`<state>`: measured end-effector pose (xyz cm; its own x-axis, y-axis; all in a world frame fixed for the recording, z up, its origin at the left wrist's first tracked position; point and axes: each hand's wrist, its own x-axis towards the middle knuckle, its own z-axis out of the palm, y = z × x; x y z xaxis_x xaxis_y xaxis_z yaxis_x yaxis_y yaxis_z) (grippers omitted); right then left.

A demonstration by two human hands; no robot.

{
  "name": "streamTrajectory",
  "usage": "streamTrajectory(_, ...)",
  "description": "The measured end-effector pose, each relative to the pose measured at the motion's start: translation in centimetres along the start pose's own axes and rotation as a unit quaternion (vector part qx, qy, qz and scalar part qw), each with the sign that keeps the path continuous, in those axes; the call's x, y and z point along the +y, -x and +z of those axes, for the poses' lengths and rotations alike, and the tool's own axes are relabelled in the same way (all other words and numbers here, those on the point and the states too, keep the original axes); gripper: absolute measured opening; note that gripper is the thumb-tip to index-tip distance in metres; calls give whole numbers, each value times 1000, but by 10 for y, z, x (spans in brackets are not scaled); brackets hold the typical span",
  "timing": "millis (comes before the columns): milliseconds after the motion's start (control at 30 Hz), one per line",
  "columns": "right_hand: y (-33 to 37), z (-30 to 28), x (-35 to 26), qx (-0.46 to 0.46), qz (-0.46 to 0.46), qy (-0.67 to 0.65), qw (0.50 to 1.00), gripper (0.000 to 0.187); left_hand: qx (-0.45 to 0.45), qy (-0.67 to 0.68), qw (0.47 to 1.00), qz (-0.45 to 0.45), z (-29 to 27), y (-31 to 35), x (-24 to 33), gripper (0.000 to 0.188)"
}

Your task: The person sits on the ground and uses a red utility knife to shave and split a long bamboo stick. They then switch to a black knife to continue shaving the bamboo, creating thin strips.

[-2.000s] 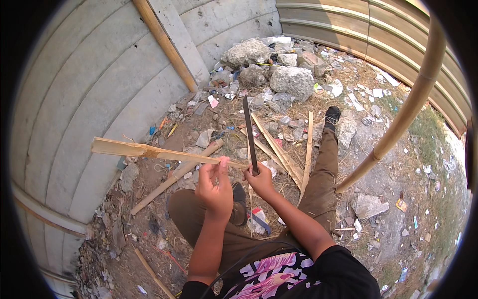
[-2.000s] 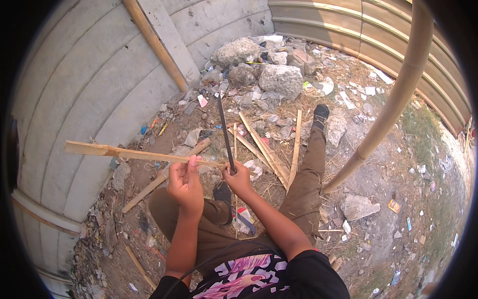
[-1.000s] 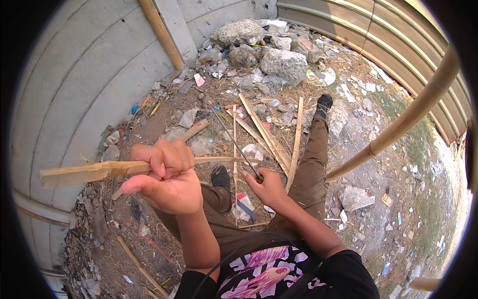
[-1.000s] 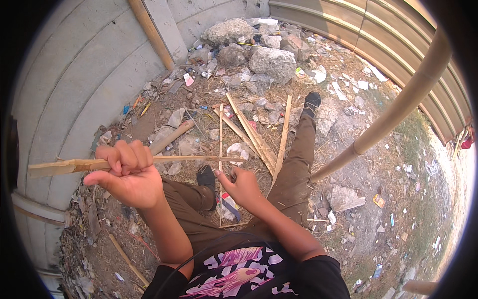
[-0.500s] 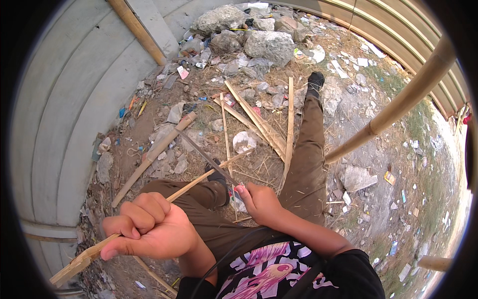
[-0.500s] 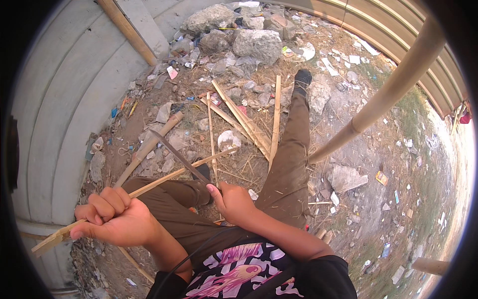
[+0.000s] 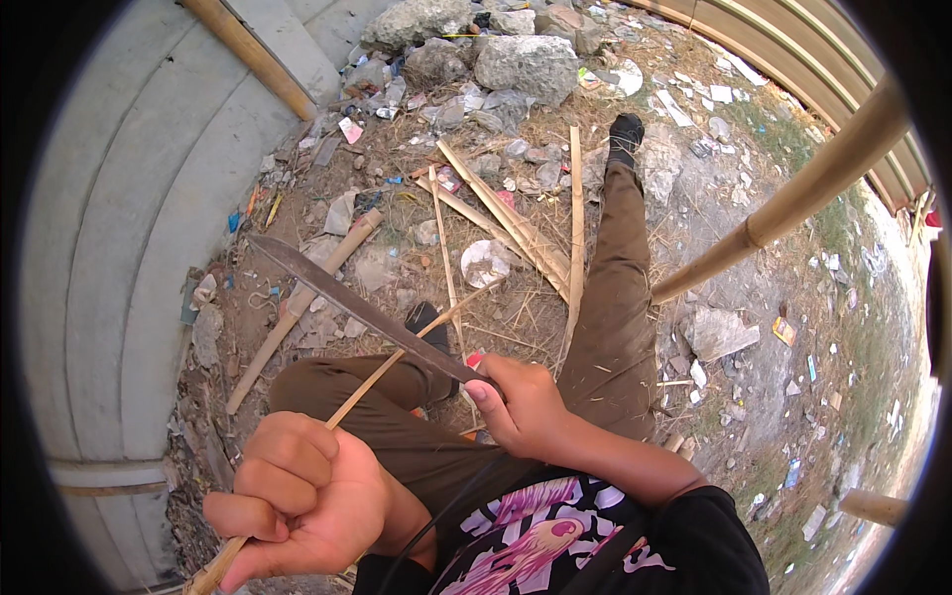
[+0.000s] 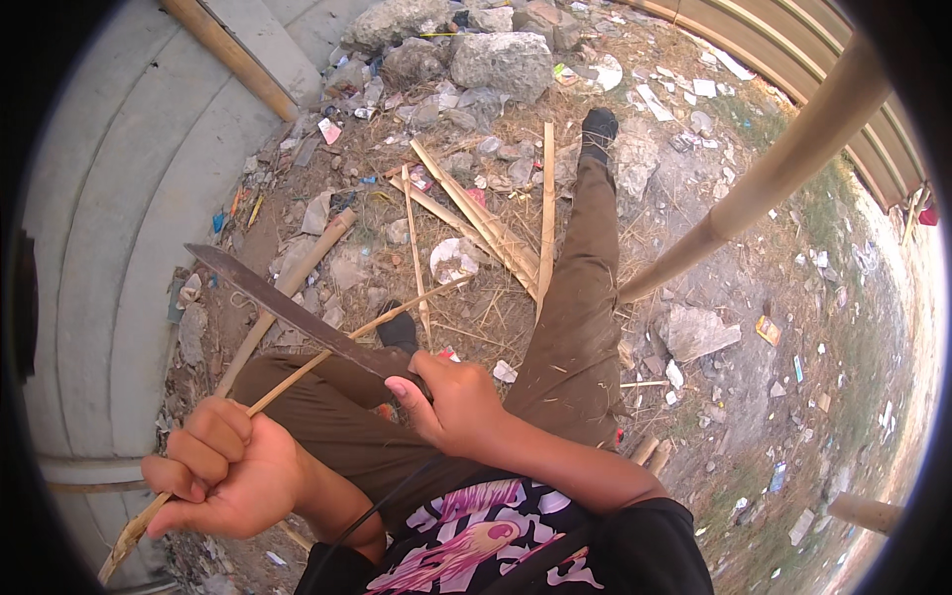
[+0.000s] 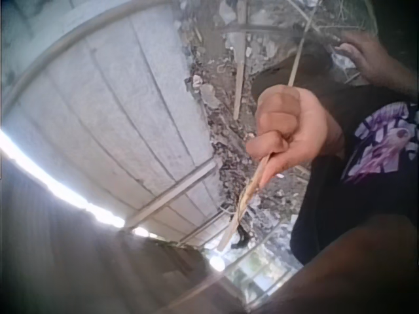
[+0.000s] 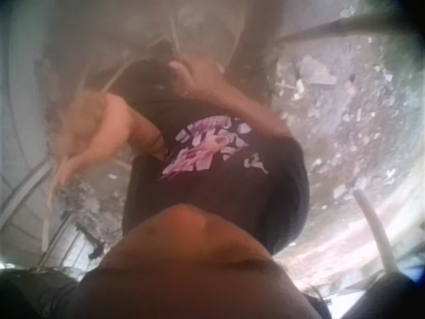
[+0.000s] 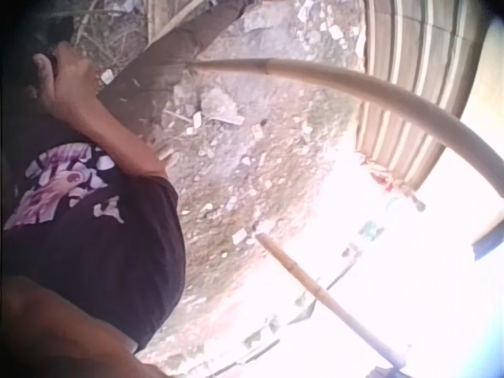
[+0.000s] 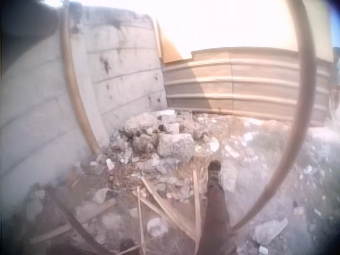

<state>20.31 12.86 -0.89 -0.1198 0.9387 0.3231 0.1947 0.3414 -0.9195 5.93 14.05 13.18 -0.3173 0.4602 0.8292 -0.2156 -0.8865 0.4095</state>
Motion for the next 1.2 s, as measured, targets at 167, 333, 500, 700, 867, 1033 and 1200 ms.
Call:
streamTrajectory(167, 8, 29, 70, -9, 127, 37, 991, 48, 4, -38, 999, 5, 5, 6, -1, 55)
streamTrajectory(333, 2, 18, 58, -35, 144, 70, 987, 53, 5, -4, 1000, -13, 0, 2, -3, 55)
streamTrajectory(500, -9, 20, 76, -40, 190, 64, 979, 54, 4, 20, 999, -32, 3, 1, -3, 54)
streamTrajectory(700, 1, 27, 67, -61, 140, 57, 987, 61, 32, -8, 999, -28, 1, -2, -5, 53)
streamTrajectory(867, -32, 42, 155, -77, 301, 128, 942, 62, 101, -67, 989, -88, -3, -35, -28, 55)
streamTrajectory(1033, -62, 54, 113, 5, 170, 38, 985, 68, 115, -186, 972, -84, 1, -97, -85, 61)
streamTrajectory(1200, -66, 83, 202, -3, 310, 104, 945, 72, 51, -233, 969, -63, 7, -118, -127, 60)
